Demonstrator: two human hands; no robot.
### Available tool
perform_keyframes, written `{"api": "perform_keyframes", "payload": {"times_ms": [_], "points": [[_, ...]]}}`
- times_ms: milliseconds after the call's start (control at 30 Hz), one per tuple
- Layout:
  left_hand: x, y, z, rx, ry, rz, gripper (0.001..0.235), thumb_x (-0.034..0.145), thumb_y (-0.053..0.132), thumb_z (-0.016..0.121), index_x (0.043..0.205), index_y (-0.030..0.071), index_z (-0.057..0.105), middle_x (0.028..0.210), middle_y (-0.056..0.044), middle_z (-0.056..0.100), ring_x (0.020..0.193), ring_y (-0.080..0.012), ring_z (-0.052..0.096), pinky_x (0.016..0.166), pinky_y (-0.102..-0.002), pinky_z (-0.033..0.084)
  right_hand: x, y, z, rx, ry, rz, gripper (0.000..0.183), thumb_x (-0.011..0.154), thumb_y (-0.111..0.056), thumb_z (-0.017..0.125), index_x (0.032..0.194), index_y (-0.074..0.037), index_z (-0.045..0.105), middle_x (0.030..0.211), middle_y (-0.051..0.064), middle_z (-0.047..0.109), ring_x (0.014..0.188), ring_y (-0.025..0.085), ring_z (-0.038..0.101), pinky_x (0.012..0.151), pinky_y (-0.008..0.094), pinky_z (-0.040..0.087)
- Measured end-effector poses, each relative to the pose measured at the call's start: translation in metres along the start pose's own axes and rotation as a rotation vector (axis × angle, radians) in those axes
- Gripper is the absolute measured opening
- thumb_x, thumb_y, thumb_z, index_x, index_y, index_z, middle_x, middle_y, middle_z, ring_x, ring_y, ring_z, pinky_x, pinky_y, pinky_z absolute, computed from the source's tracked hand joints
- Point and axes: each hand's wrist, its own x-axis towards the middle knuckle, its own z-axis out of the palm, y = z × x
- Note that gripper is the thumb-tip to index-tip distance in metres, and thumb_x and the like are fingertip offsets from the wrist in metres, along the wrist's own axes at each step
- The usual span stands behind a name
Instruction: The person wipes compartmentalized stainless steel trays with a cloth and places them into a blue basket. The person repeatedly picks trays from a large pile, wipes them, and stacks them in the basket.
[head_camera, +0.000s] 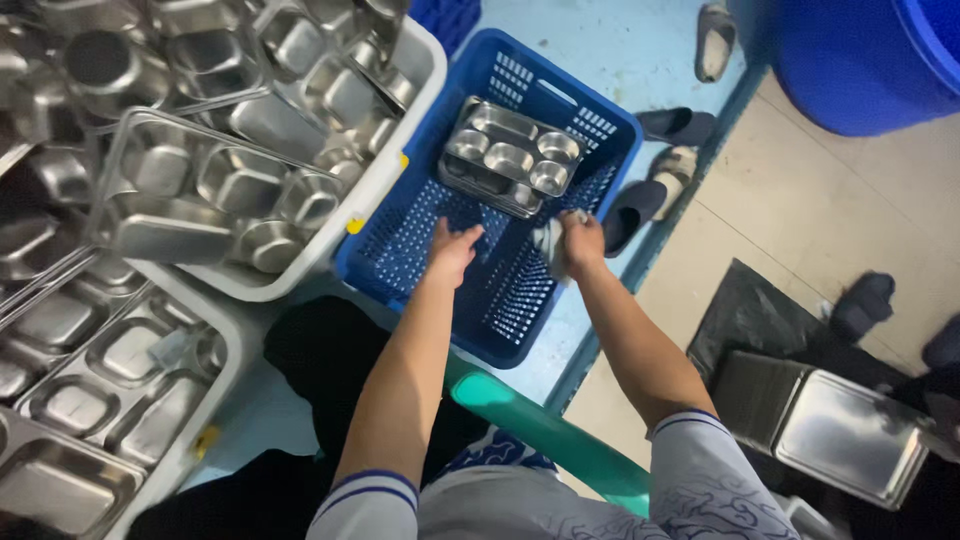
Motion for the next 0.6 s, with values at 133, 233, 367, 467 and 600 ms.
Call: {"api": "perform_keyframes", "payload": {"times_ms": [133,233,367,467,600], "points": [[-0.039,0.018,-0.030,0.252,-0.097,0.260,0.073,0.082,0.031,0.086,0.143,0.005,0.056,0.135,-0.015,0.066,0.122,-0.0223,0.063,0.100,-0.035,0.051,-0.042,-0.017,0.065,0.166,-0.288,0.108,0.039,0.087,-0.012,0.065,0.126,-0.006,0.062,0.108,0.008,0.073,0.092,0.021,0.072,0.081,0.035,0.059],[-0.085,0.056,-0.071,0.464,-0.094,0.733,0.074,0.088,0.031,0.085,0.145,0.000,0.050,0.141,-0.016,0.055,0.129,-0.0235,0.050,0.105,-0.036,0.041,-0.090,-0.061,0.108,0.292,-0.694,0.109,0.034,0.098,-0.011,0.065,0.130,-0.002,0.059,0.113,0.009,0.070,0.101,0.022,0.069,0.087,0.037,0.057],[-0.150,0.111,-0.135,0.309,-0.240,0.670,0.044,0.090,0.027,0.077,0.124,0.002,0.066,0.111,-0.007,0.073,0.104,-0.0146,0.067,0.092,-0.031,0.054,-0.148,-0.133,0.157,0.207,-1.148,0.067,0.034,0.100,-0.008,0.062,0.133,-0.002,0.059,0.119,0.007,0.070,0.111,0.020,0.066,0.100,0.035,0.053],[-0.189,0.132,-0.186,0.109,-0.187,0.750,0.031,0.095,0.021,0.073,0.118,0.001,0.070,0.103,-0.004,0.073,0.095,-0.0117,0.067,0.086,-0.030,0.056,-0.184,-0.167,0.208,0.078,-1.295,-0.029,0.034,0.098,-0.003,0.062,0.132,-0.002,0.059,0.119,0.007,0.069,0.112,0.018,0.065,0.100,0.034,0.052],[-0.234,0.134,-0.252,-0.243,-0.044,0.920,0.020,0.105,0.019,0.071,0.112,0.001,0.067,0.103,-0.005,0.071,0.095,-0.0123,0.066,0.086,-0.030,0.054,-0.224,-0.172,0.283,-0.028,-1.364,-0.134,0.036,0.093,0.005,0.059,0.129,-0.002,0.060,0.117,0.006,0.070,0.107,0.015,0.066,0.095,0.029,0.052]]}}
